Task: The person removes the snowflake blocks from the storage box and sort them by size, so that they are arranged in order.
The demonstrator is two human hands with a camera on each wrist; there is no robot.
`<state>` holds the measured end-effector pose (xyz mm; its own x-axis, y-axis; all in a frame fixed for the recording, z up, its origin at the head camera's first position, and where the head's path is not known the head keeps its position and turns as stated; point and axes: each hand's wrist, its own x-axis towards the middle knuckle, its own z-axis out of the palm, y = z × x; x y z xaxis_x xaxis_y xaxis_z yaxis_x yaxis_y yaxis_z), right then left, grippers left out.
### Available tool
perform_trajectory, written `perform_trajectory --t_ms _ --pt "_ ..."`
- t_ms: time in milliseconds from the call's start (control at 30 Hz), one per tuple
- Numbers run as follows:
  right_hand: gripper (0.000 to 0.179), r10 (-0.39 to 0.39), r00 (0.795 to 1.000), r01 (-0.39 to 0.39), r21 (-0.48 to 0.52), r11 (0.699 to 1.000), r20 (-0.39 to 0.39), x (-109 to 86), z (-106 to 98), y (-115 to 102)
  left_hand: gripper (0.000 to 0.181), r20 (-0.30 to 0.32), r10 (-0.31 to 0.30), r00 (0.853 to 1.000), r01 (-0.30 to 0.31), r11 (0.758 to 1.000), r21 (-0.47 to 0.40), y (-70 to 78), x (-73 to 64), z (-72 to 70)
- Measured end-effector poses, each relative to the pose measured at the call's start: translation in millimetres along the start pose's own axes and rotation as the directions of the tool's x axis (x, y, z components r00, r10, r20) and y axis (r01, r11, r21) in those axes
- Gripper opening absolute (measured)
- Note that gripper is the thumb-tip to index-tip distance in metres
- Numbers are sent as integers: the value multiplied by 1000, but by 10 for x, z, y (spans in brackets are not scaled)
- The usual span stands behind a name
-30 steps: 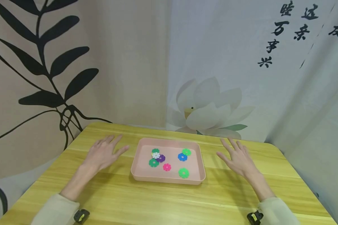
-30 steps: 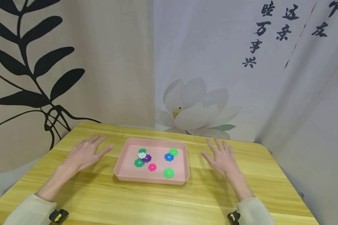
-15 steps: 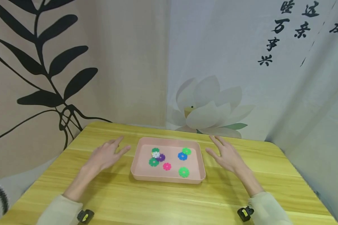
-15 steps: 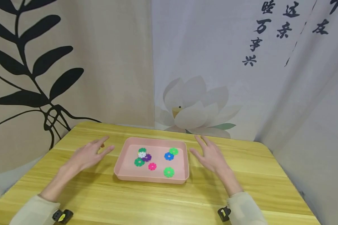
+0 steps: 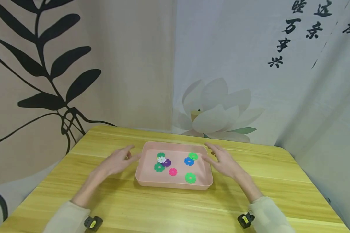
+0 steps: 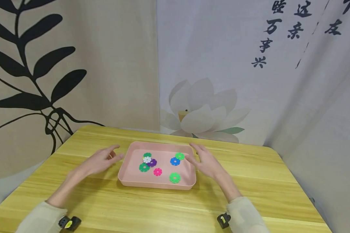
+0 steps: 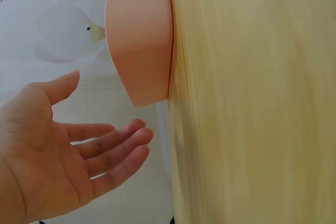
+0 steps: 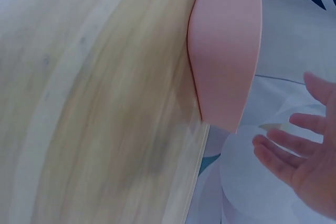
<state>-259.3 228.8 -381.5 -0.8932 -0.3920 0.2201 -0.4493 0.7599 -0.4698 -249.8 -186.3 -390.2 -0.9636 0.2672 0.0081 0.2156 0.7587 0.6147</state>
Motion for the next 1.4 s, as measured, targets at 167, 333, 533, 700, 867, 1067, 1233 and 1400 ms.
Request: perform_trajectory --t_ms 167,333,533,700,867,1067,1233,1400 --pt "61 -38 998 34 89 995 44 51 65 -38 81 28 19 999 -18 998 -61 -17 49 37" --pt "53 -97 991 80 170 982 92 100 123 -63 75 52 59 997 -53 992 -111 -38 83 62" --pt "40 -114 975 79 183 980 191 125 180 -92 70 75 82 994 -74 991 -109 -58 108 78" --pt "34 -147 950 98 182 978 275 155 249 -112 69 87 91 992 -79 989 -126 -76 138 86" --pt "34 -188 922 124 203 971 338 198 324 -131 66 100 93 991 -73 980 -186 -71 178 99" --pt "38 -169 899 82 224 971 404 214 389 -161 62 138 74 988 -36 964 -264 -76 196 109" --pt "34 -143 894 57 209 976 424 221 457 -165 58 157 84 984 -32 950 -311 -80 190 116" --pt "25 -111 903 55 144 988 415 222 495 -180 58 176 102 979 -30 928 -372 -66 167 118"
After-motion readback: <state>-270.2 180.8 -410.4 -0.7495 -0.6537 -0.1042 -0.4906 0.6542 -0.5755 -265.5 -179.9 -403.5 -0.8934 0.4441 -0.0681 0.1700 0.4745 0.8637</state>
